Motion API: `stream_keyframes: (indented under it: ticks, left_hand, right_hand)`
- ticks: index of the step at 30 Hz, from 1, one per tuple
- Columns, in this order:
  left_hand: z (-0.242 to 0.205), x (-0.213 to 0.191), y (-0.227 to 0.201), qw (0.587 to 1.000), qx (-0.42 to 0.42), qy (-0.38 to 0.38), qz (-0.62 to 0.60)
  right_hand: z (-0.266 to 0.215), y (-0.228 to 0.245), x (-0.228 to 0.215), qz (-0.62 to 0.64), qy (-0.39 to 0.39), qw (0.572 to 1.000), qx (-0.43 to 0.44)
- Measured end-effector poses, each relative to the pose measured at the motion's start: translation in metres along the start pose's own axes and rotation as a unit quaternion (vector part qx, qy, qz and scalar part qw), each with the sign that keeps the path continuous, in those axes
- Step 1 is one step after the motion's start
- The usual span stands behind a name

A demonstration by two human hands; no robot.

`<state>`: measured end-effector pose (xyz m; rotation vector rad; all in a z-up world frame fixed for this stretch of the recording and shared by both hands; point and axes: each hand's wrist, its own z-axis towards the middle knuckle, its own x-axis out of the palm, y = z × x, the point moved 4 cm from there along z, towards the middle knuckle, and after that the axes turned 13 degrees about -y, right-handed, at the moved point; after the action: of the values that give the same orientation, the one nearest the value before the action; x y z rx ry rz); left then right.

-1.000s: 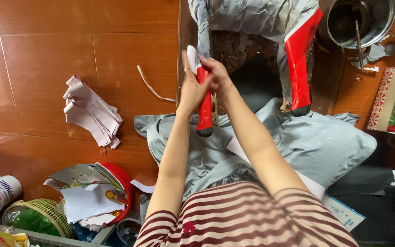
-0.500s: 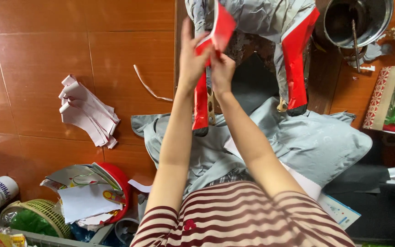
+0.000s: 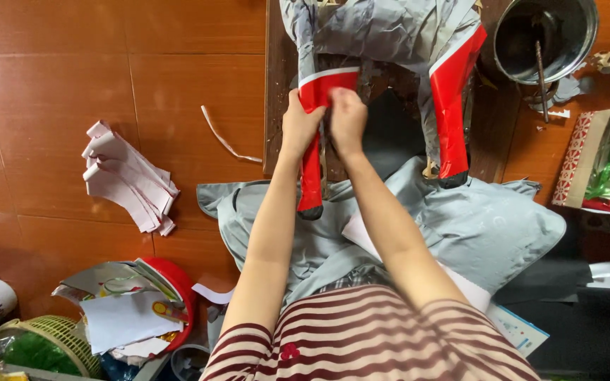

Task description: Wrapping colored paper around a bamboo and paper giraffe frame using glue.

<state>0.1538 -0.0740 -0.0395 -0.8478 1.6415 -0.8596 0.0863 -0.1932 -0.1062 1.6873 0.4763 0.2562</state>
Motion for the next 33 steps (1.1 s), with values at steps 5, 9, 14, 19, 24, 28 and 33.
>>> stream_keyframes:
  ticks: [5,9,14,19,24,28,33]
  left_hand:
    - [-0.007,-0.002,-0.003,0.992,-0.019,0.085,-0.090]
    - [-0.011,-0.015,-0.014,0.960,0.047,0.177,-0.212]
    - [-0.004,-0.026,-0.005,0.981,0.087,0.149,-0.092]
    - [0.023,-0.041,-0.041,0.978,0.144,-0.103,-0.111]
    - [0.049,-0.014,-0.013,0.966,0.050,-0.109,-0.228]
    - [0.066,0.003,0.009,0.966,0.105,-0.083,-0.223]
    - [0.033,-0.004,-0.047,0.967,0.180,-0.075,-0.166]
  right_hand:
    - [0.019,0.034,0.062,-0.096,0.251,0.963,-0.022]
    - [0.039,-0.010,0.083,0.138,0.326,0.904,0.238]
    - [0.028,0.006,0.085,0.286,0.318,0.859,0.280]
    - [0.018,-0.003,0.098,0.296,0.265,0.886,0.238]
    - [0.042,0.056,0.041,0.039,0.196,0.979,0.046]
    - [0.070,0.170,-0.110,-0.051,0.004,0.950,-0.309]
    - [0.160,0.110,-0.266,-0.414,-0.168,0.814,-0.370]
